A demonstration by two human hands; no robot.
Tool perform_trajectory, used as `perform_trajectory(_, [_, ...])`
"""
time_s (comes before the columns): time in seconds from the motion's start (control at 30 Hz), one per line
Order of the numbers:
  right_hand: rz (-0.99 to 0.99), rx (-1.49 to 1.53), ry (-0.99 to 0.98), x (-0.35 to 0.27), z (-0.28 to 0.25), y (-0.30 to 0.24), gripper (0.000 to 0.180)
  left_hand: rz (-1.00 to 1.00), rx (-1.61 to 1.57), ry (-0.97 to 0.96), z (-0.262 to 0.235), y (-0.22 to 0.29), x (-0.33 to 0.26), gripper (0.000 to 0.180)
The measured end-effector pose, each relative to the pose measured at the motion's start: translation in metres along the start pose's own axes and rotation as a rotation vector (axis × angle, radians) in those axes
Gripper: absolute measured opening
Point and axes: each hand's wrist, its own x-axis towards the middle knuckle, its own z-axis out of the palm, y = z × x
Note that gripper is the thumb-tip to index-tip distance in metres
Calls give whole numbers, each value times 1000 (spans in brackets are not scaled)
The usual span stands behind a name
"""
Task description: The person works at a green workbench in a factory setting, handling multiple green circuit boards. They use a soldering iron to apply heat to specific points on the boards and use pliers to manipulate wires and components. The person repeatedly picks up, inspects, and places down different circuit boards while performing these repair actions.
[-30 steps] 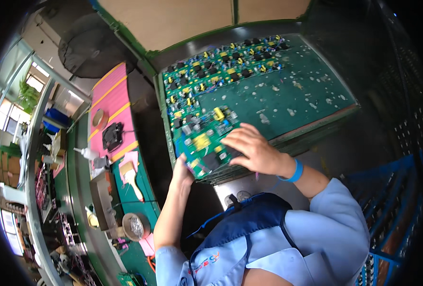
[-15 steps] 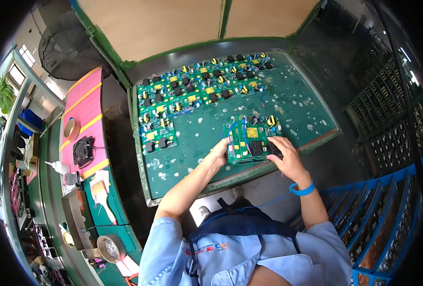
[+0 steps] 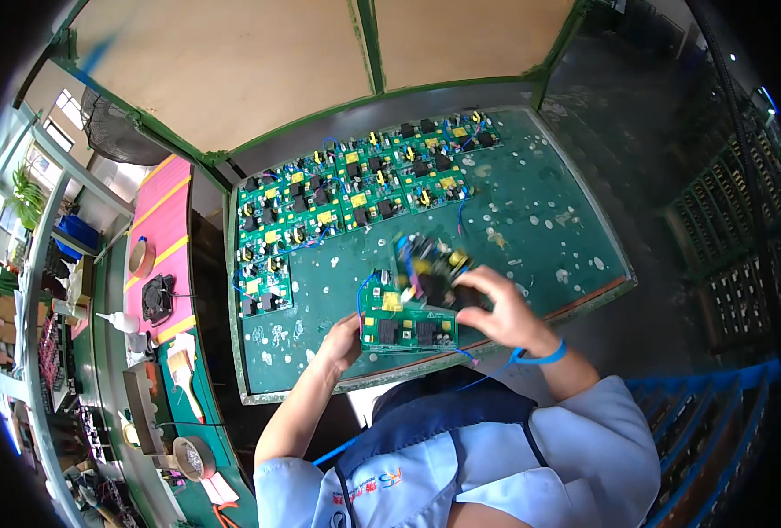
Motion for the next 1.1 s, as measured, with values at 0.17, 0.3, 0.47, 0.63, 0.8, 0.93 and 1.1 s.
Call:
perform_trajectory(0.17, [-38,-574,282,45,-75,71,37,52,76,218,6,1,-13,35])
perform_trajectory(0.3, [148,-858,239,78,-126,171,37,114,296,328,0,8,-18,36])
perform_trajectory(0.47, [122,-729,66,95,-150,224,39,739,1196,463,25,26,-37,39])
perform_trajectory(0.63, [95,-636,0,114,-138,245,40,580,1737,125,66,40,-46,54])
perform_trajectory(0.8, [77,-639,-52,128,-132,244,41,530,1800,65,73,38,-48,63])
perform_trajectory(0.93, [69,-651,-34,127,-133,252,41,578,1799,146,59,28,-44,59])
perform_trajectory(1.1, [27,-763,176,125,-121,225,41,639,1660,139,60,32,-44,47])
